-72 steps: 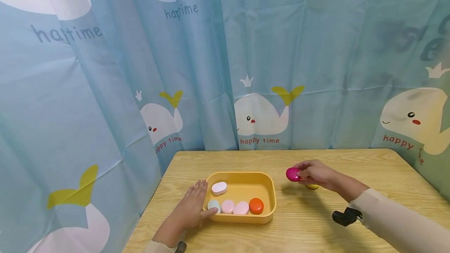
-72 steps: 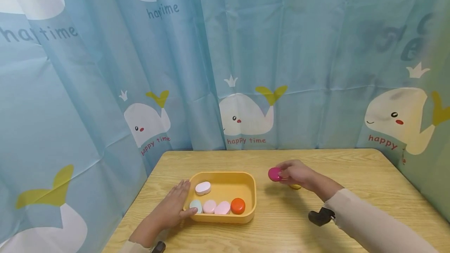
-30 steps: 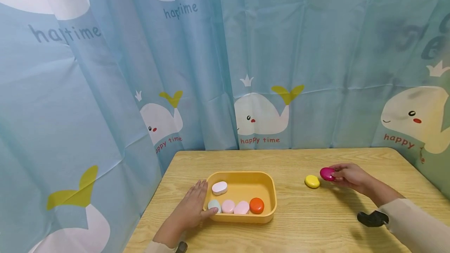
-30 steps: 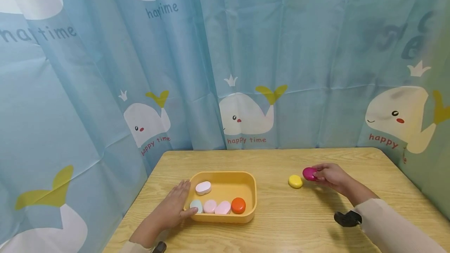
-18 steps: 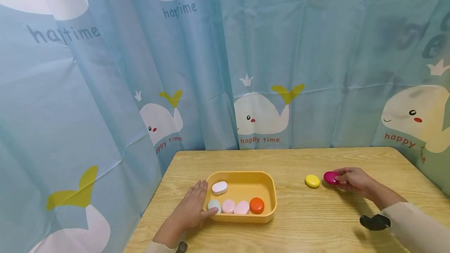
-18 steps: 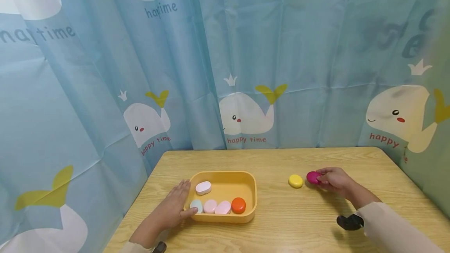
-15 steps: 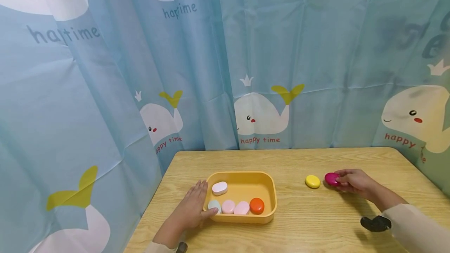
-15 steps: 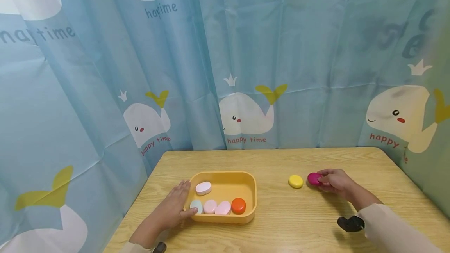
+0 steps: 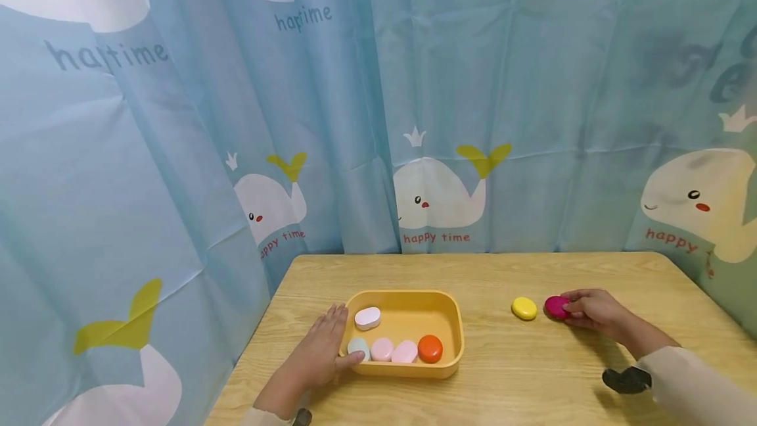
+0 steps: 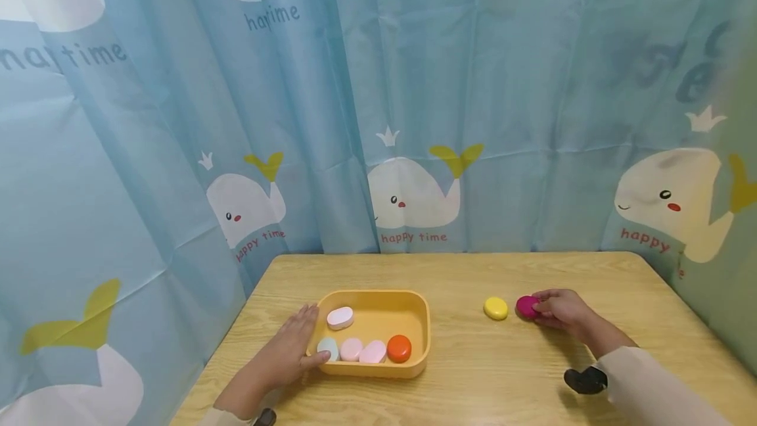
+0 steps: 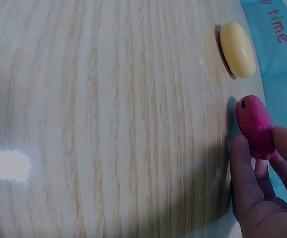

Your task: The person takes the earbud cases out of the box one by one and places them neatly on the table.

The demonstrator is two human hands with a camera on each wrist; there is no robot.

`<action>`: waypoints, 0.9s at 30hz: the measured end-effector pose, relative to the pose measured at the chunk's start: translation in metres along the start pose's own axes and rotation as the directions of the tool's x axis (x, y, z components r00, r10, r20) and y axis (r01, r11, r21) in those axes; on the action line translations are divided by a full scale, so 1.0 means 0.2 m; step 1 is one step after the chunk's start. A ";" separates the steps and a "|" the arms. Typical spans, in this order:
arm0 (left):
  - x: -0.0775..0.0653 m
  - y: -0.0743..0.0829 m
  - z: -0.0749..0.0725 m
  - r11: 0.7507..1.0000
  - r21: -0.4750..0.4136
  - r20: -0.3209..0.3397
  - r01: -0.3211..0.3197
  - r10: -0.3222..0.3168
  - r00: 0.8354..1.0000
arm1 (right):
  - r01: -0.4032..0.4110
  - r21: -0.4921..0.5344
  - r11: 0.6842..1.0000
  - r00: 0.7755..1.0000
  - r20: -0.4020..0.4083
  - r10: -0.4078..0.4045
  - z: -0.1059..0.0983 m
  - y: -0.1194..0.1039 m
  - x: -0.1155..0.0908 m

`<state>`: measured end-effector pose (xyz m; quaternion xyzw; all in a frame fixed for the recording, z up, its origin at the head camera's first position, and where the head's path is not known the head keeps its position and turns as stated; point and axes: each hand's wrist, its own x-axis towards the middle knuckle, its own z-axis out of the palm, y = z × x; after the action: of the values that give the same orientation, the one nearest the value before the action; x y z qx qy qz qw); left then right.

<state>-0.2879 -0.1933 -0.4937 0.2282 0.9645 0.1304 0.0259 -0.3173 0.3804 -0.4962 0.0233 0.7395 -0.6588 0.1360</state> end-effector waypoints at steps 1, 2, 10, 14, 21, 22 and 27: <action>0.00 0.00 0.00 1.000 -0.005 0.002 -0.002 0.002 1.000 | -0.002 -0.012 1.000 1.000 0.002 0.002 0.00 0.00 0.00; 0.00 -0.01 0.01 1.000 -0.003 0.005 -0.003 0.003 1.000 | -0.006 -0.023 1.000 1.000 -0.001 0.006 0.01 0.01 0.00; 0.00 -0.01 0.00 0.999 0.042 -0.003 -0.018 0.019 1.000 | -0.026 -0.088 0.996 0.999 -0.041 0.022 0.03 -0.02 0.00; 0.00 -0.01 -0.01 0.999 0.034 0.012 -0.004 0.003 1.000 | -0.045 -0.185 0.982 0.995 -0.100 0.026 0.04 -0.04 0.02; 0.01 0.00 -0.02 0.999 0.039 0.013 0.004 -0.004 1.000 | -0.060 -0.306 0.950 0.989 -0.151 0.014 0.06 -0.06 0.03; 0.01 0.00 -0.02 0.999 0.037 0.011 0.001 -0.001 1.000 | -0.067 -0.303 0.951 0.987 -0.157 0.020 0.07 -0.07 0.03; 0.00 0.00 -0.02 0.999 0.043 0.013 -0.005 0.004 1.000 | -0.081 -0.286 0.955 0.988 -0.152 0.038 0.08 -0.07 0.03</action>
<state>-0.2888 -0.1933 -0.4892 0.2318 0.9664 0.1081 0.0270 -0.3225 0.3620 -0.4857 0.0729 0.8354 -0.5349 0.1038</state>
